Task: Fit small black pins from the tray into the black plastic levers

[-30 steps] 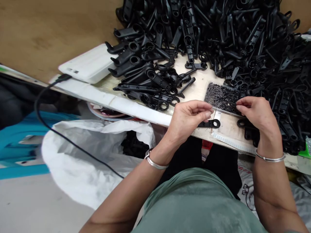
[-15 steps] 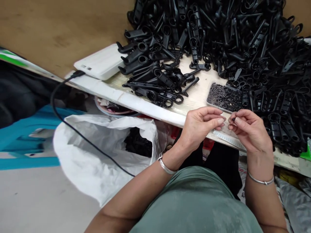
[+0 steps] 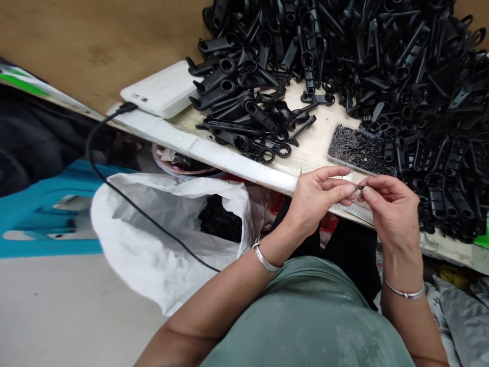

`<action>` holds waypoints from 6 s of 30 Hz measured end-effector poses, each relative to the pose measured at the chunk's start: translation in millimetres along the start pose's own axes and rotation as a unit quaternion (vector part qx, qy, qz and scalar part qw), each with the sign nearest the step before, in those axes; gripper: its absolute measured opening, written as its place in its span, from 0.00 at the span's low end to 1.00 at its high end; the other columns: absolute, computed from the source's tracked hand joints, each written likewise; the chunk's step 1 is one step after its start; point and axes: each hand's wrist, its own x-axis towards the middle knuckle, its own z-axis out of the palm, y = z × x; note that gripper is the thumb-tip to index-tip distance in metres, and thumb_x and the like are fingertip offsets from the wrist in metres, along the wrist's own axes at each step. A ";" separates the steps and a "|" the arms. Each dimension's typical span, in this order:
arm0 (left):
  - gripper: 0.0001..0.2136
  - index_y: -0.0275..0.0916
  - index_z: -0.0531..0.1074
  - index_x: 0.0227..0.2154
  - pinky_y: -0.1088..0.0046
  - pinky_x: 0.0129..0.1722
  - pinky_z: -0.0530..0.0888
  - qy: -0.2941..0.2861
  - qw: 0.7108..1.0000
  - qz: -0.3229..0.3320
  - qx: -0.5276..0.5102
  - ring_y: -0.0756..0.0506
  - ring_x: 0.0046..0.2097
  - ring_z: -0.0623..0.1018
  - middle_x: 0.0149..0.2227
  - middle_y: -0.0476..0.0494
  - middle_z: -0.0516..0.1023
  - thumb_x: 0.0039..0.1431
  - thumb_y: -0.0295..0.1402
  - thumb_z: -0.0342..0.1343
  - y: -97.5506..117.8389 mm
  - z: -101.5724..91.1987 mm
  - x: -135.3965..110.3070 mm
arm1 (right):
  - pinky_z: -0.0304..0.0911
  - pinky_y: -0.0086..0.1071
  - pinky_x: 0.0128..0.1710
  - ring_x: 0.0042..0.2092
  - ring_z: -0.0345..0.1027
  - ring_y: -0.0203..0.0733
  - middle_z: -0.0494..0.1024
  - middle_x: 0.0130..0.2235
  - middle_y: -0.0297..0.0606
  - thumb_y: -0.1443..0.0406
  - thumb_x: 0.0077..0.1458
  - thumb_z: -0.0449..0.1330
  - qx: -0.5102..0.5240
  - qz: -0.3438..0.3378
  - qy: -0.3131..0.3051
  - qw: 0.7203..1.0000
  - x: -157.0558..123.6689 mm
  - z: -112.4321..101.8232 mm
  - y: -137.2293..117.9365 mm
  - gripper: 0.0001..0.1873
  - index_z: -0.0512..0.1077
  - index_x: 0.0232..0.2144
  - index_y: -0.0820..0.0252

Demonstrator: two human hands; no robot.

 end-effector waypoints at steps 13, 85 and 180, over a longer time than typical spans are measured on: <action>0.25 0.33 0.76 0.36 0.76 0.31 0.79 0.004 1.000 0.000 -0.002 0.50 0.27 0.81 0.25 0.47 0.82 0.34 0.35 0.77 -1.5 -1.2 -0.9 | 0.73 0.35 0.42 0.40 0.77 0.39 0.82 0.38 0.36 0.71 0.59 0.62 -0.386 -0.255 -0.029 0.886 -13.1 -0.3 -10.9 0.08 0.80 0.38 0.55; 0.18 0.34 0.77 0.33 0.74 0.34 0.79 0.000 1.000 -0.020 0.003 0.51 0.27 0.79 0.26 0.48 0.81 0.39 0.34 0.75 -22.0 5.4 -10.4 | 0.72 0.31 0.36 0.38 0.73 0.37 0.78 0.36 0.35 0.61 0.51 0.69 -0.086 -0.030 0.062 0.994 -30.4 -8.7 26.1 0.05 0.79 0.31 0.55; 0.10 0.36 0.77 0.41 0.67 0.45 0.69 -0.084 0.493 0.383 0.777 0.45 0.39 0.74 0.43 0.41 0.79 0.69 0.28 0.49 -2.6 -46.2 -8.0 | 0.58 0.31 0.32 0.24 0.68 0.37 0.76 0.22 0.35 0.68 0.56 0.53 -0.621 -0.013 -0.225 0.751 22.5 17.3 -22.9 0.11 0.74 0.28 0.61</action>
